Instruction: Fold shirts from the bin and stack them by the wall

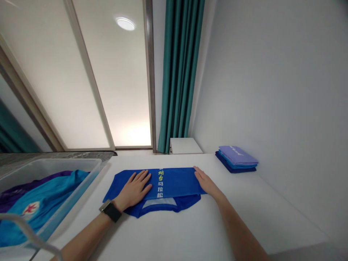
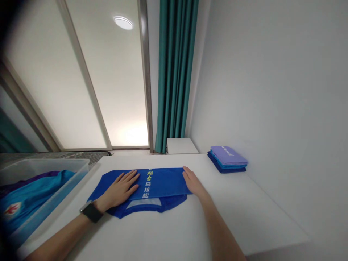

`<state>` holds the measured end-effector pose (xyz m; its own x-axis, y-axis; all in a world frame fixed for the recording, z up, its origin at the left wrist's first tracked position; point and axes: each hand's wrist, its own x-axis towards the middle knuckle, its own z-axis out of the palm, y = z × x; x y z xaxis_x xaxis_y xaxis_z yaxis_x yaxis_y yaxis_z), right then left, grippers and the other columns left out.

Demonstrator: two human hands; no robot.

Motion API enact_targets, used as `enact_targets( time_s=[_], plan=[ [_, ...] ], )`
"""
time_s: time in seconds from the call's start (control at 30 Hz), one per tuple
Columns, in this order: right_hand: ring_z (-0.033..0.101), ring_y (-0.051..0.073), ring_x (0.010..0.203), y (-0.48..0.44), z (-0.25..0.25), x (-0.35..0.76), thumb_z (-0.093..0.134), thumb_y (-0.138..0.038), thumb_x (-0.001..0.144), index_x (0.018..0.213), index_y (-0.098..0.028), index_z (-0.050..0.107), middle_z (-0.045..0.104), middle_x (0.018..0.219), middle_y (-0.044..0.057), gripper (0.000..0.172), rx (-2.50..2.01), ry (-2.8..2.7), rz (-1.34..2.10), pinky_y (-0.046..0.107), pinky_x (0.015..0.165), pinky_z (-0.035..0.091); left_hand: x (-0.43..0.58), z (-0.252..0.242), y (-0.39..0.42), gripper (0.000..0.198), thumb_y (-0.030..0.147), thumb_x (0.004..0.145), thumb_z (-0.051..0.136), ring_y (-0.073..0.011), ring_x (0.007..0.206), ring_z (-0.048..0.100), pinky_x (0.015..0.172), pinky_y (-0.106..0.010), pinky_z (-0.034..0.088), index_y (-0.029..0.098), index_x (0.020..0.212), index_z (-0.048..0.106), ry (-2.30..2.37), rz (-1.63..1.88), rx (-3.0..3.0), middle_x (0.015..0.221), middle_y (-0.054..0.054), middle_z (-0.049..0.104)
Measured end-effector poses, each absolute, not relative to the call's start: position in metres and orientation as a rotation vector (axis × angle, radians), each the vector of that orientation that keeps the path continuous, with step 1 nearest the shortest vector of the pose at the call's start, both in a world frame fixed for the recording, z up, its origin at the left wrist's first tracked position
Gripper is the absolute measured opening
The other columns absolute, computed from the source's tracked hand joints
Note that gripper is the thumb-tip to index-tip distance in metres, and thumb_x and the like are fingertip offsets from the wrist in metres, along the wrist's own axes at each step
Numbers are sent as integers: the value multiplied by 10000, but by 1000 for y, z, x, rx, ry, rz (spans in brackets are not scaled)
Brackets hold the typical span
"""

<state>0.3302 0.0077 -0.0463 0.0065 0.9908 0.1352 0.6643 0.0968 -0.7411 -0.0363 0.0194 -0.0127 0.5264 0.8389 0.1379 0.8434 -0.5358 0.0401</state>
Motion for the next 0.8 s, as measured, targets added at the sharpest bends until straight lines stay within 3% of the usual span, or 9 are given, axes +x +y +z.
enact_targets(
  time_s=[0.2,0.33,0.7,0.8],
  plan=[
    [427,220,1340,8,-44,339,334,-698,883,1323,-193,567,522,1409,94,710,-1475,-1467,774,384,1163,238,42,19,-5,364,360,960,433,-253,1167,524,1009,-413,376,234,1272,572,-1214,-423,-2873,1246,-79,606],
    [509,220,1268,6,-40,343,376,-682,879,1259,-215,611,608,1314,92,646,-1384,-1355,849,394,1139,284,106,27,-17,217,297,945,503,-235,1003,553,891,-383,425,223,1099,637,-965,-442,-2984,1039,-62,625],
    [564,245,1206,8,-43,354,559,-624,807,1100,-194,651,694,1158,112,529,-1049,-997,1075,430,1119,297,180,10,-15,200,375,902,597,-227,956,570,787,-333,455,191,949,658,-737,-384,-3042,960,-64,634],
    [591,241,1167,9,-44,353,591,-600,790,1064,-202,659,716,1103,97,488,-1027,-966,1073,425,1116,301,188,6,-17,140,288,931,556,-224,950,578,763,-325,466,169,932,630,-687,-349,-2979,954,-80,649]
  ],
)
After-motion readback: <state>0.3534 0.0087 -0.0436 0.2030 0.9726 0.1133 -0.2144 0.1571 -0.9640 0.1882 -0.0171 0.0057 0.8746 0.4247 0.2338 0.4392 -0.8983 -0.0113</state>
